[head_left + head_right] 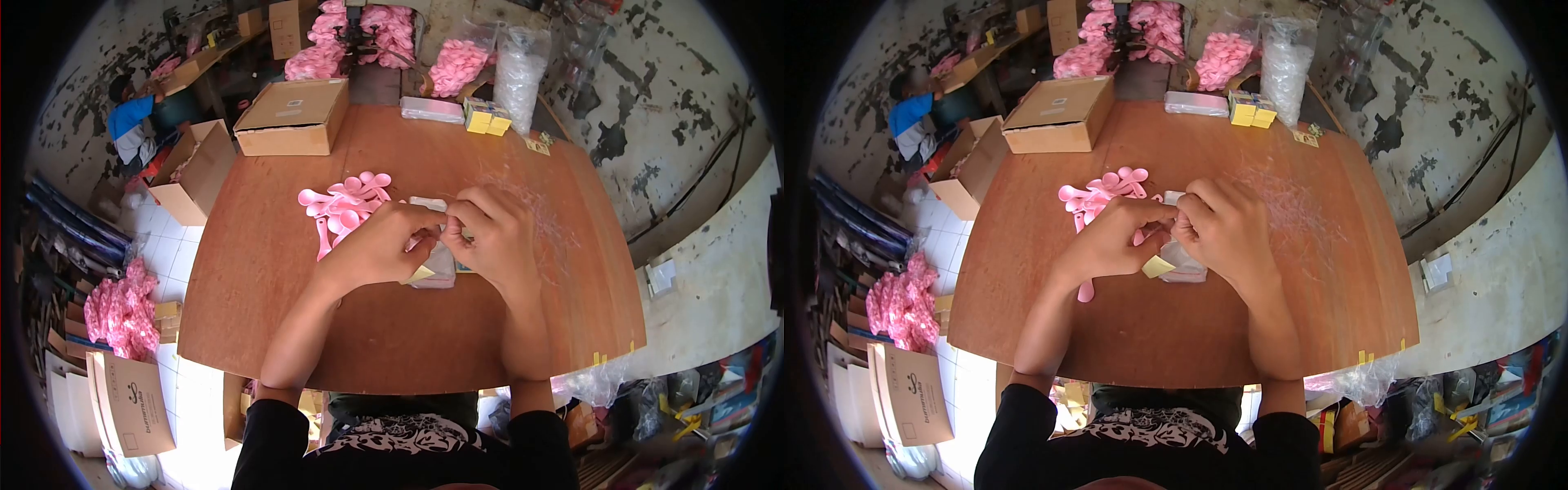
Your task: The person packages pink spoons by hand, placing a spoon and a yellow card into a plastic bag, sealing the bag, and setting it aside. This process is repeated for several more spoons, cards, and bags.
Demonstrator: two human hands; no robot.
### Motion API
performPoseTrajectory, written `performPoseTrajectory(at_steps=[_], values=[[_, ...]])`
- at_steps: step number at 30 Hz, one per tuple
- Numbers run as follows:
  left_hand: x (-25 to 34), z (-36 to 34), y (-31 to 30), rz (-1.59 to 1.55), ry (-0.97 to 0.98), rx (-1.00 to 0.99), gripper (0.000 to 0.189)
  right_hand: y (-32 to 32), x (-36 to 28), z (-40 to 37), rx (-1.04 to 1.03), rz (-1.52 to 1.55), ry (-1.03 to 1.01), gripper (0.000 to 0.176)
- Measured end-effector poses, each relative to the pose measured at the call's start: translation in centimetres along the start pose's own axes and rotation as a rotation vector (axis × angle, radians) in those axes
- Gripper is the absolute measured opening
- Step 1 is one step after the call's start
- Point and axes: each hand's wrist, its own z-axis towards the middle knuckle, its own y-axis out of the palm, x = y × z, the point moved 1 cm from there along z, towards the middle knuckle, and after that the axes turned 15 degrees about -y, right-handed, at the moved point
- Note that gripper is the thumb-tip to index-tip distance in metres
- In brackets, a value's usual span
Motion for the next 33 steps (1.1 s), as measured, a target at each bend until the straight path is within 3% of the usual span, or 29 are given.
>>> performPoseTrajectory(at_steps=[3, 5, 6, 8, 10, 12, 13, 15, 16, 17, 18, 20, 21, 23, 25, 27, 31, 33], values=[[1.1, -0.2, -0.3, -0.061, 0.02, -0.022, 0.015, -0.4, 0.5, -0.1, 0.066, 0.178, 0.075, 0.015], [1.2, -0.4, -0.4, -0.235, -0.092, -0.055, 0.018, -0.8, 1.1, -0.4, 0.192, 0.502, 0.223, 0.015], [1.2, -0.5, -0.4, -0.239, -0.089, -0.063, 0.018, -1.1, 1.2, -0.6, 0.19, 0.496, 0.23, 0.015], [1.1, -0.8, -0.4, -0.472, -0.161, -0.058, 0.025, -1.8, 1.8, -1.5, 0.532, 0.919, 0.543, 0.007], [1.5, -0.8, -0.6, -0.512, -0.084, -0.006, 0.026, -3.4, 3.9, -2.9, 0.77, 1.181, 0.567, 0.005], [1.4, -0.7, -0.7, -0.619, -0.136, 0.182, 0.025, -4.7, 6.8, -5.3, 0.856, 1.343, 0.579, 0.006], [0.8, -0.3, -0.2, -0.625, -0.035, 0.282, 0.024, -5.0, 8.4, -6.9, 0.95, 1.512, 0.584, 0.007], [1.0, -0.4, -0.7, -0.596, -0.126, 0.29, 0.024, -3.3, 12.2, -13.1, 0.916, 1.777, 0.762, 0.007], [1.1, -0.6, -0.8, -0.563, -0.219, 0.297, 0.025, -0.4, 16.5, -21.6, 0.319, 0.991, 1.009, 0.011], [1.4, -0.5, -0.8, -0.496, -0.213, 0.344, 0.025, 2.4, 20.7, -29.9, -0.392, 0.313, 1.101, 0.015], [1.3, -0.5, -0.7, -0.5, -0.21, 0.343, 0.025, 1.9, 19.0, -29.5, -0.393, 0.308, 1.101, 0.015], [0.6, -0.3, -0.7, -0.347, -0.177, 0.386, 0.025, 0.4, 13.8, -25.0, -0.16, -0.28, 1.049, 0.025], [0.1, -0.1, -0.6, -0.352, -0.18, 0.409, 0.025, -0.1, 12.7, -21.7, -0.165, -0.273, 1.027, 0.025], [-0.4, 0.4, -0.4, -0.388, -0.218, 0.339, 0.026, -1.1, 9.6, -15.8, 0.003, -0.043, 0.975, 0.029], [0.2, 0.4, -0.2, -0.386, -0.225, 0.312, 0.024, -0.7, 7.1, -11.0, 0.184, 0.541, 0.807, 0.029], [-0.2, 0.6, 0.4, -0.397, -0.159, 0.315, 0.023, -0.7, 3.9, -5.6, 0.17, 0.846, 0.713, 0.026], [-0.2, 0.5, 0.4, -0.43, -0.203, 0.206, 0.033, -0.2, 1.6, 0.0, 0.033, 1.076, 0.782, 0.017], [0.7, 0.3, -0.1, -0.672, -0.068, 0.403, 0.047, -1.1, 1.5, 2.0, 0.269, 0.706, 0.48, 0.012]])
